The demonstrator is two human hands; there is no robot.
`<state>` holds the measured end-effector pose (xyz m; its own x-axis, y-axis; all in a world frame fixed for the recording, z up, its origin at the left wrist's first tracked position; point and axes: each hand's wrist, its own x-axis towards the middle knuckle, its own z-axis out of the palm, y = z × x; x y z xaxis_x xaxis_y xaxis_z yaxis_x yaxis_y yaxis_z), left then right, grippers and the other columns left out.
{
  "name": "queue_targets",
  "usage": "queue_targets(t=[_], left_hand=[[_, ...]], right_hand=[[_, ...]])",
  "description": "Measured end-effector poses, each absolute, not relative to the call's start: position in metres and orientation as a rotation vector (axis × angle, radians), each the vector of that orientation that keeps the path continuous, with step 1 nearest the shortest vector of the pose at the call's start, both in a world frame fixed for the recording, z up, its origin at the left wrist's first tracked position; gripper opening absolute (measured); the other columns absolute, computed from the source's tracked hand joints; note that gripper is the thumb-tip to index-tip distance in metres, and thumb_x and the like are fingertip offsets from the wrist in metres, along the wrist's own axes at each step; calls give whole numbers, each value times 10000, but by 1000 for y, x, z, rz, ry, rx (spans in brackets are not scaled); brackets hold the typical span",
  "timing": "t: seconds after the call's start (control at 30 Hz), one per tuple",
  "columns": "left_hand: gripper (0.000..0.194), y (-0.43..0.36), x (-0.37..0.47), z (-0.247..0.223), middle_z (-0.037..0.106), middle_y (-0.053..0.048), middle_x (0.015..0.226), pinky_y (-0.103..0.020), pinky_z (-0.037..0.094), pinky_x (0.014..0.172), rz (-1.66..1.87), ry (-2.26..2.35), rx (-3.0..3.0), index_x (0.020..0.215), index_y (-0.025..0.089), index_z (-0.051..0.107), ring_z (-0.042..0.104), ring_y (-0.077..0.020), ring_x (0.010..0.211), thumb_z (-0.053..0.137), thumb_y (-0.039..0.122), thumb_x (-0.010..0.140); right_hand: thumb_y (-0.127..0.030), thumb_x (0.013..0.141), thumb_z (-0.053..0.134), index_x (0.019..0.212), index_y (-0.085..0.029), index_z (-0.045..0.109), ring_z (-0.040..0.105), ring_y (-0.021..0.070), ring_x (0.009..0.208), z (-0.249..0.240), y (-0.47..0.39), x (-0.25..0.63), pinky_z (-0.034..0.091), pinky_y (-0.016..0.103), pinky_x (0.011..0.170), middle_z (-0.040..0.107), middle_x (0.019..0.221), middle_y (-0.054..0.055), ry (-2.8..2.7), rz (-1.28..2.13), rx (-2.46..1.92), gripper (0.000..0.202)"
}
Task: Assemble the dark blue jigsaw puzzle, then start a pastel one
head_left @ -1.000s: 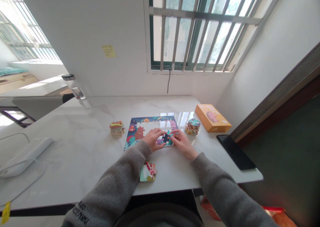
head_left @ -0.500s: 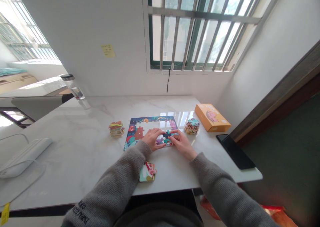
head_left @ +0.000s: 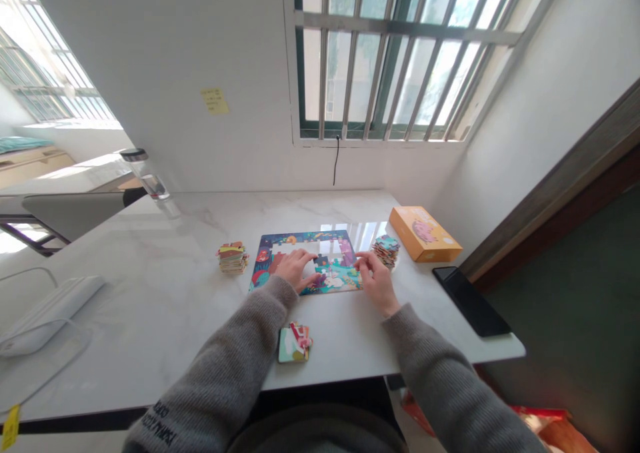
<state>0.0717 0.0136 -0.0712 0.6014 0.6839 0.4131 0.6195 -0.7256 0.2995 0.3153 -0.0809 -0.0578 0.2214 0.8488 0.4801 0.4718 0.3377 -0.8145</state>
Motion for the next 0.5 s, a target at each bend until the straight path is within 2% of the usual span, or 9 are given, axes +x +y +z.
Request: queue_targets(t=[0.2, 0.33, 0.5], left_hand=[[444, 13, 72, -69, 626, -72, 1096, -416, 487, 910, 773, 1105, 2677, 1229, 240, 615, 592, -273, 1037, 749, 367, 825], [417, 11, 75, -69, 640, -79, 1089, -420, 484, 904, 743, 1159, 2616, 1224, 212, 610, 600, -275, 1035, 724, 358, 851], [421, 7, 81, -66, 652, -86, 1123, -410, 466, 946, 623, 1213, 2573, 1245, 196, 604, 591, -273, 1079, 696, 373, 874]], right_hand=[[-242, 948, 451, 1005, -206, 674, 639, 222, 794, -59, -81, 314, 507, 361, 770, 699, 852, 60, -1531, 327, -1344, 233], [-154, 932, 445, 986, -209, 704, 608, 255, 984, -64, -80, 315, 506, 411, 893, 681, 989, 96, -1779, 142, -1320, 270], [-98, 928, 469, 1102, -198, 692, 548, 259, 1124, -73, -78, 316, 473, 439, 1016, 647, 1161, 113, -1927, 45, -1382, 301]])
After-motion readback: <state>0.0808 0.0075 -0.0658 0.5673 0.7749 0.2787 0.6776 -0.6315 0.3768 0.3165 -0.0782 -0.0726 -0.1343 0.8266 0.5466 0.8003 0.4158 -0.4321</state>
